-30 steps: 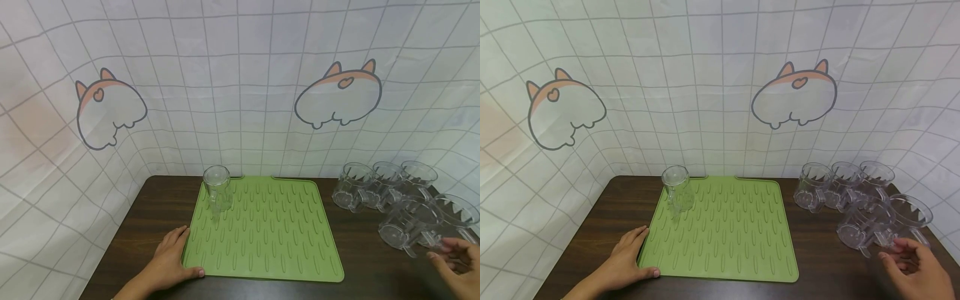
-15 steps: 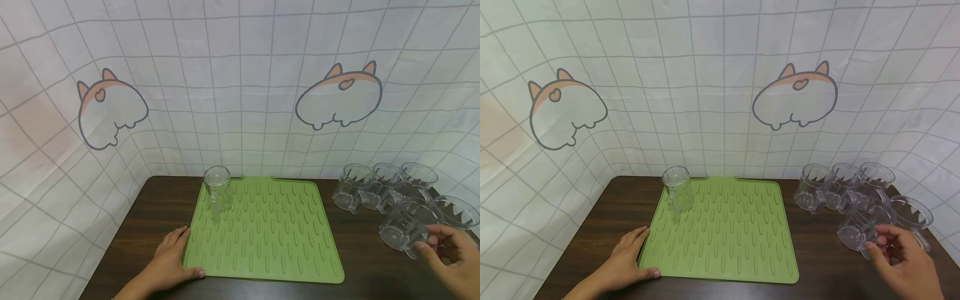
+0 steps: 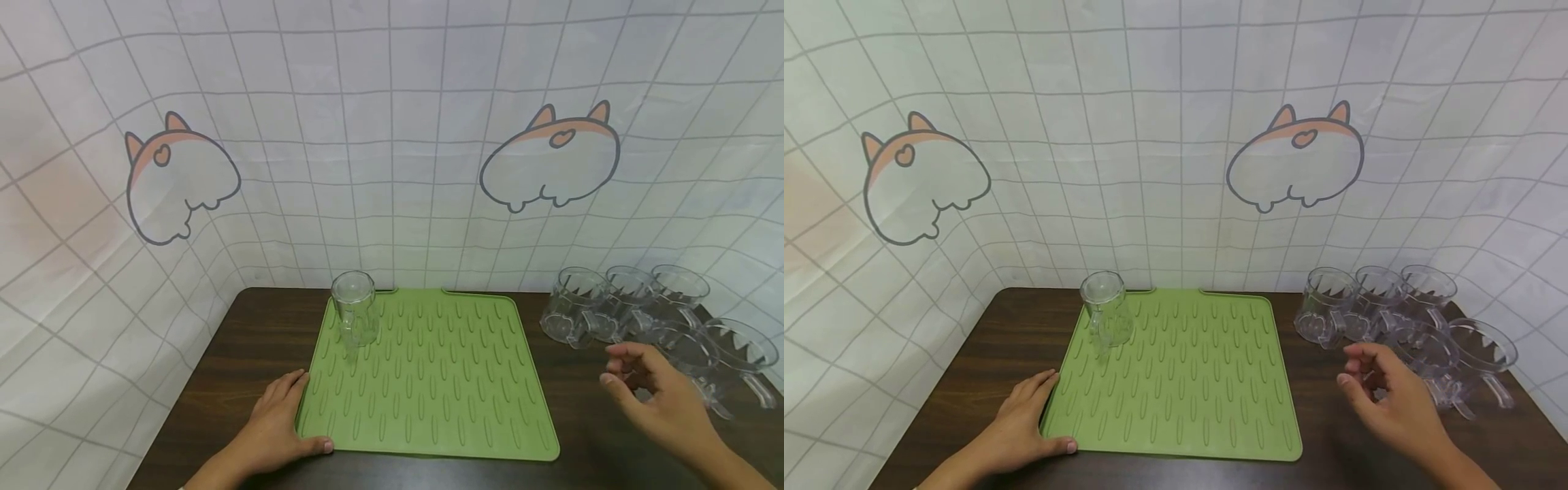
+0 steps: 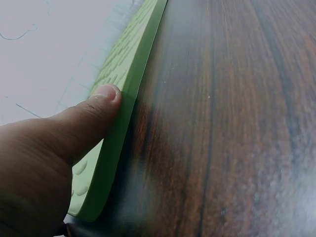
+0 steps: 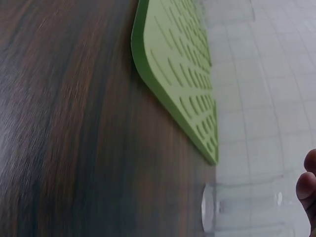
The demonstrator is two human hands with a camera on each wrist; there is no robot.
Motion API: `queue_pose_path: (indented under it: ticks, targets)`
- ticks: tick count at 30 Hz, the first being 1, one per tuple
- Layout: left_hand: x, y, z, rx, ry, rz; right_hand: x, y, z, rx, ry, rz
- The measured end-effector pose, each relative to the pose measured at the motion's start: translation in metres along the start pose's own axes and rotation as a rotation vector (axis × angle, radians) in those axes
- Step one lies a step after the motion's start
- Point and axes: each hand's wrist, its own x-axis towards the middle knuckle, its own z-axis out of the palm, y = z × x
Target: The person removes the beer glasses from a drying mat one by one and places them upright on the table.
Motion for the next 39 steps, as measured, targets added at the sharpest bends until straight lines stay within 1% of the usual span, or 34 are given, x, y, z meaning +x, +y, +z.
queue_pose_path:
  ticks: [3,7,12,17,26,32,39]
  targets:
    - [0.0,0.0,0.0,-0.002,-0.007,-0.006,0.005,-0.001,0.01,0.005,-0.009,-0.025]
    - [0.001,-0.001,0.0,0.007,-0.002,-0.009,0.013,-0.005,0.024,0.01,-0.037,-0.014]
    - [0.0,-0.002,0.0,0.013,0.014,-0.004,0.024,-0.012,0.041,0.036,-0.075,-0.023]
    - [0.0,-0.002,-0.001,0.012,0.018,-0.002,0.033,-0.017,0.056,0.068,-0.12,-0.027]
    - [0.0,-0.002,-0.001,0.011,0.025,0.006,0.048,-0.028,0.081,0.126,-0.147,-0.071]
    - [0.002,-0.002,0.0,0.013,0.024,0.007,0.055,-0.036,0.098,0.174,-0.187,-0.055]
    - [0.002,0.0,0.0,0.009,0.022,0.007,0.06,-0.046,0.116,0.205,-0.232,0.005]
